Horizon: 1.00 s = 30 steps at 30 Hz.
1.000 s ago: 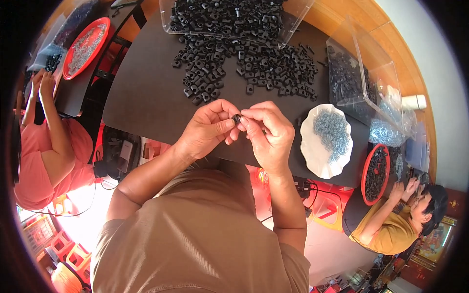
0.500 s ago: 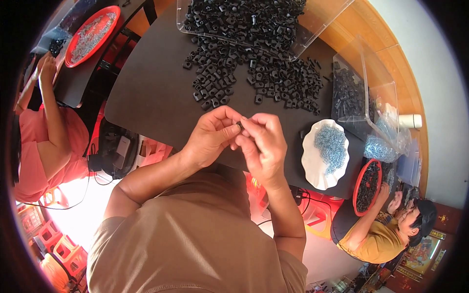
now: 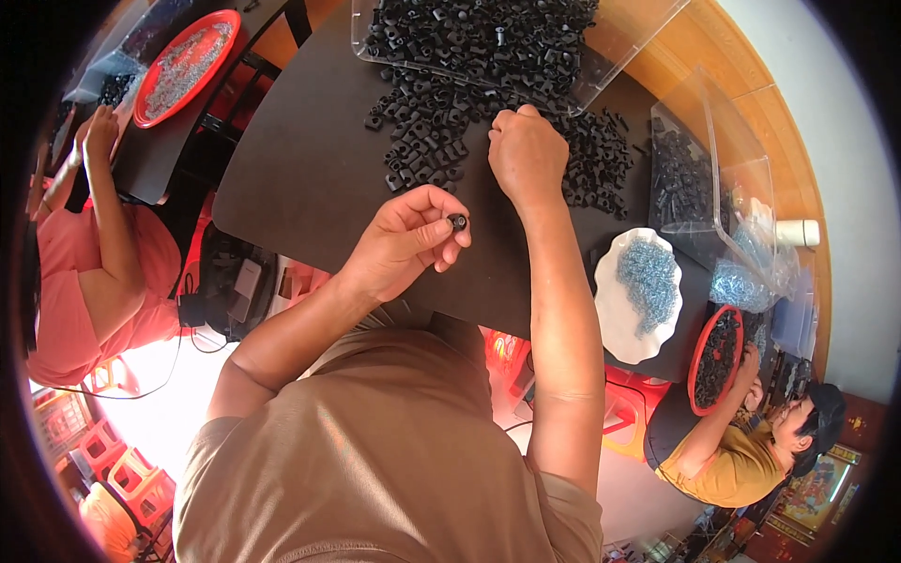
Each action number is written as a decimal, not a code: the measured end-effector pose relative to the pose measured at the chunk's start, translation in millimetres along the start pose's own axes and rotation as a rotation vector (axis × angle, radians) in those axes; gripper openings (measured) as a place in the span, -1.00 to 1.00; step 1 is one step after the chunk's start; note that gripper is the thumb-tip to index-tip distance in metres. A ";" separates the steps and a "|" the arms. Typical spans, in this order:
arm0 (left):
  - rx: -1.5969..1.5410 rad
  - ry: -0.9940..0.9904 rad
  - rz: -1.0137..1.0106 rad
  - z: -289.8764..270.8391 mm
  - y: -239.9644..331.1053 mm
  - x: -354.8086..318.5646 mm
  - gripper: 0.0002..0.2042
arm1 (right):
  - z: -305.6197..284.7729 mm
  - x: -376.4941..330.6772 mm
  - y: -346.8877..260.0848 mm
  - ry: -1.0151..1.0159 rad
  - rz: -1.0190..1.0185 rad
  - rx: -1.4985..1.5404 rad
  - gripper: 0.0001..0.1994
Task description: The person assembles small blue beads into black plastic components by hand.
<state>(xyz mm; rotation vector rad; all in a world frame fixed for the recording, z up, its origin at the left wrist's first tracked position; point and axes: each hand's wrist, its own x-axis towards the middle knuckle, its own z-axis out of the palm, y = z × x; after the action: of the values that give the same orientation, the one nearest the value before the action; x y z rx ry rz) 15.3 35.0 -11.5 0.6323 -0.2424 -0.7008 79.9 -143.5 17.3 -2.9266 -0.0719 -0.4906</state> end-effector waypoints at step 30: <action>0.120 0.028 0.027 5.2 -0.7 -0.7 -0.87 | -36.6 -93.0 -17.0 -0.097 0.249 1.721 -0.91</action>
<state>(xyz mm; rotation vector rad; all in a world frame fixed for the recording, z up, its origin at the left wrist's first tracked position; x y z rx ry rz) 12.2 32.7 -7.8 0.7516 -0.2683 -0.6546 -20.9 -135.1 23.6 -1.2307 -0.0775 -0.0779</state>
